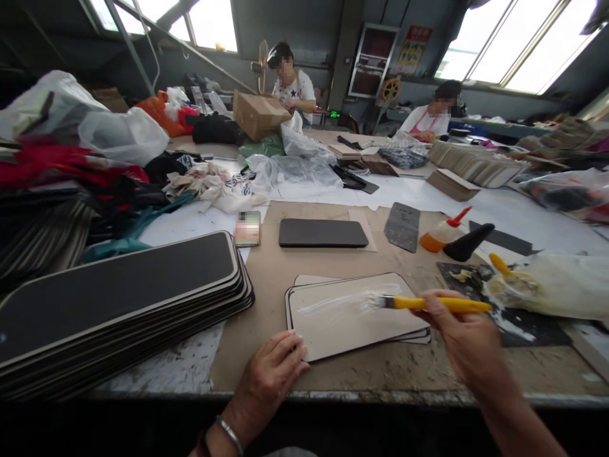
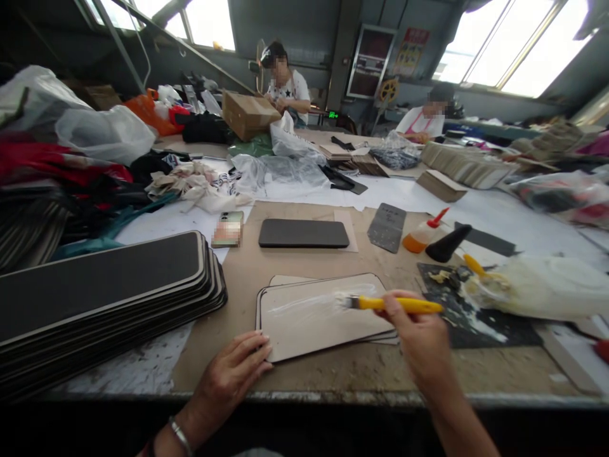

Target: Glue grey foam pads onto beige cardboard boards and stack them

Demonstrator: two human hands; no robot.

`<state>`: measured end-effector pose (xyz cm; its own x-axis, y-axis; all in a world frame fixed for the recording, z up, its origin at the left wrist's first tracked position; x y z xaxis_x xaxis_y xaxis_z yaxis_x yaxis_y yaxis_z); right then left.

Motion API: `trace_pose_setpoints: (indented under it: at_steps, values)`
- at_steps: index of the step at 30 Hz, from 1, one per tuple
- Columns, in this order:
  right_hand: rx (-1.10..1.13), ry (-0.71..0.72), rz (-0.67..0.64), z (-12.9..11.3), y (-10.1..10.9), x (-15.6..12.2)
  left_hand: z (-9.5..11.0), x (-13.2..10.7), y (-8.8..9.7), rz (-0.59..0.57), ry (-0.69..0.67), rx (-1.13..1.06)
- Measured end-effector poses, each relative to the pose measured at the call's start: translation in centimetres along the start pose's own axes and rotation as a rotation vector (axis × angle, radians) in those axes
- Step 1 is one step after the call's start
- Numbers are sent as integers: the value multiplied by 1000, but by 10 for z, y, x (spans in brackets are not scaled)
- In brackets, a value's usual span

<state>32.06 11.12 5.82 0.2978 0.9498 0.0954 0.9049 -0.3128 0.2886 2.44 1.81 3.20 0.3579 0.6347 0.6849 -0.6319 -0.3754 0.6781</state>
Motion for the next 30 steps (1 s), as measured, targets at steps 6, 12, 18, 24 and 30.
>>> trace_pose_setpoints:
  at_steps: [6,12,18,24,30]
  values:
    - [168,-66,-311,-25,-130,-29,0,1,0,-5,-1,-3]
    - [-8,-24,-132,-7,-80,-1,-1,-1,-1,3,-39,9]
    - [-410,43,241,5,33,27,-4,-5,-4,-6,-62,-17]
    - [-590,335,216,-41,8,-38,-5,-5,-2,36,-30,-48]
    - [-288,457,-65,-76,-96,-127,-8,-9,-3,60,-27,-46]
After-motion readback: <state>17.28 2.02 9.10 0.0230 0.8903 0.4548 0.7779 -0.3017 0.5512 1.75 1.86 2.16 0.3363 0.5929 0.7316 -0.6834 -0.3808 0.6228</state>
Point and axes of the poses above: each hand's wrist, its own x-axis towards the middle knuckle, its own y-axis out of the back of the hand, z = x × y, the point moved 9 cm from there along x, towards the middle knuckle, and after that the axes turned 5 degrees about -y, right-handed, at the moved point
